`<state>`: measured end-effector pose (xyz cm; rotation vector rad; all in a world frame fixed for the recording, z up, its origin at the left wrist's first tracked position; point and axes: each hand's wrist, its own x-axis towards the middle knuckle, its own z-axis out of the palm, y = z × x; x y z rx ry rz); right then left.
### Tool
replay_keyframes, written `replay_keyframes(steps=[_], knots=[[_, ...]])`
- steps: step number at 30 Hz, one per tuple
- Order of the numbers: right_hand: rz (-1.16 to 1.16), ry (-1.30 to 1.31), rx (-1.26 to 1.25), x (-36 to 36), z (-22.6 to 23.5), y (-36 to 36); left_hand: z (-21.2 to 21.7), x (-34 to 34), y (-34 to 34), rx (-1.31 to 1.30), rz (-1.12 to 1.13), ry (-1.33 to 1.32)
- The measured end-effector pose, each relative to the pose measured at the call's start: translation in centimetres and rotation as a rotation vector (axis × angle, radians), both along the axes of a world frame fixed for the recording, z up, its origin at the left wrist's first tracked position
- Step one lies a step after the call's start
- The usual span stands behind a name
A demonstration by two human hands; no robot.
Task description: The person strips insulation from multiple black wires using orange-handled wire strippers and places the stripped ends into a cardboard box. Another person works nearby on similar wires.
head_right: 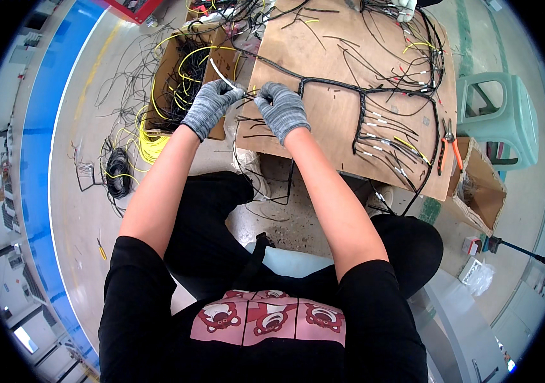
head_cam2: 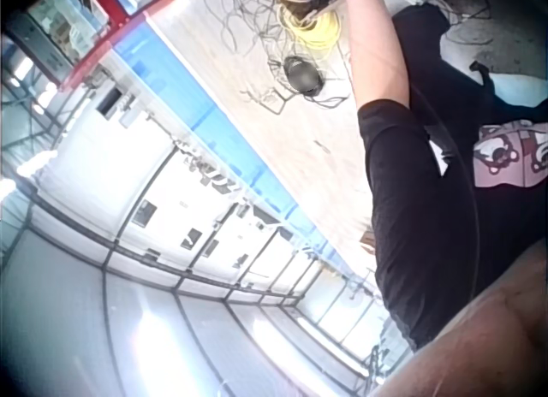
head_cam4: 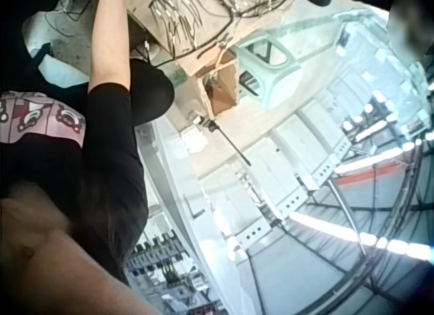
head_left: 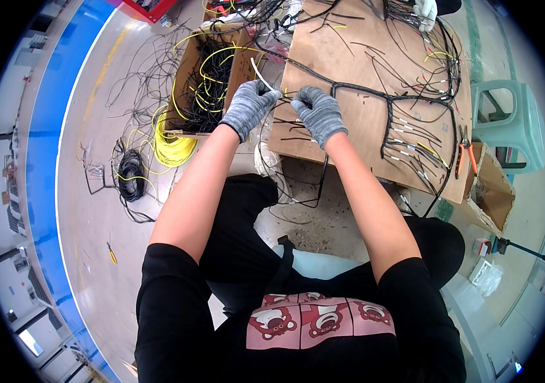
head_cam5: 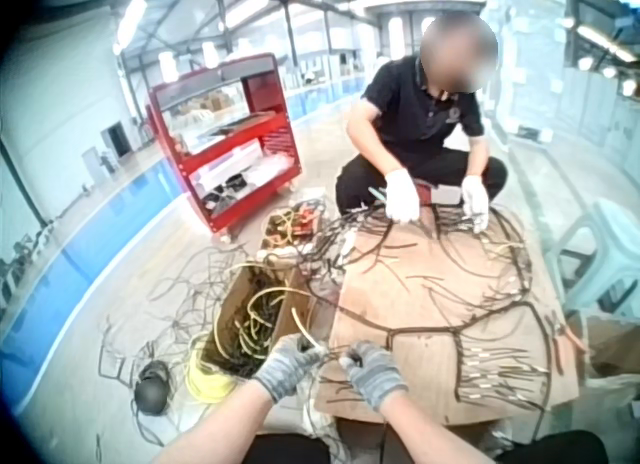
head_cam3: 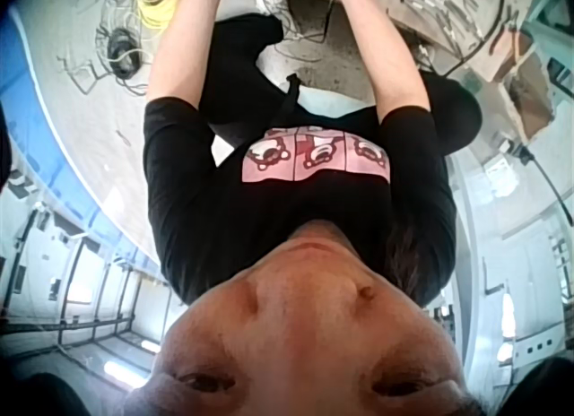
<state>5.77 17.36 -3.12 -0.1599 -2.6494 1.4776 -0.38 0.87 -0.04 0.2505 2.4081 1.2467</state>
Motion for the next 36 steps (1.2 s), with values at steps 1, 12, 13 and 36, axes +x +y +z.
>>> replay_keyframes(steps=[1,12,13,36], knots=[[0.002,0.01,-0.017,0.0,-0.2,0.1,-0.2,-0.1,0.0,0.003,-0.008,-0.012],[0.039,0.014,-0.041,0.1,0.3,0.2,1.0,0.3,0.1,-0.019,0.013,-0.178],[0.039,0.013,-0.02,0.1,0.4,0.1,0.8,0.2,0.0,-0.01,0.007,-0.175],[0.024,-0.005,-0.089,-0.1,-0.3,0.2,-0.1,0.0,0.1,0.059,0.089,-0.163]])
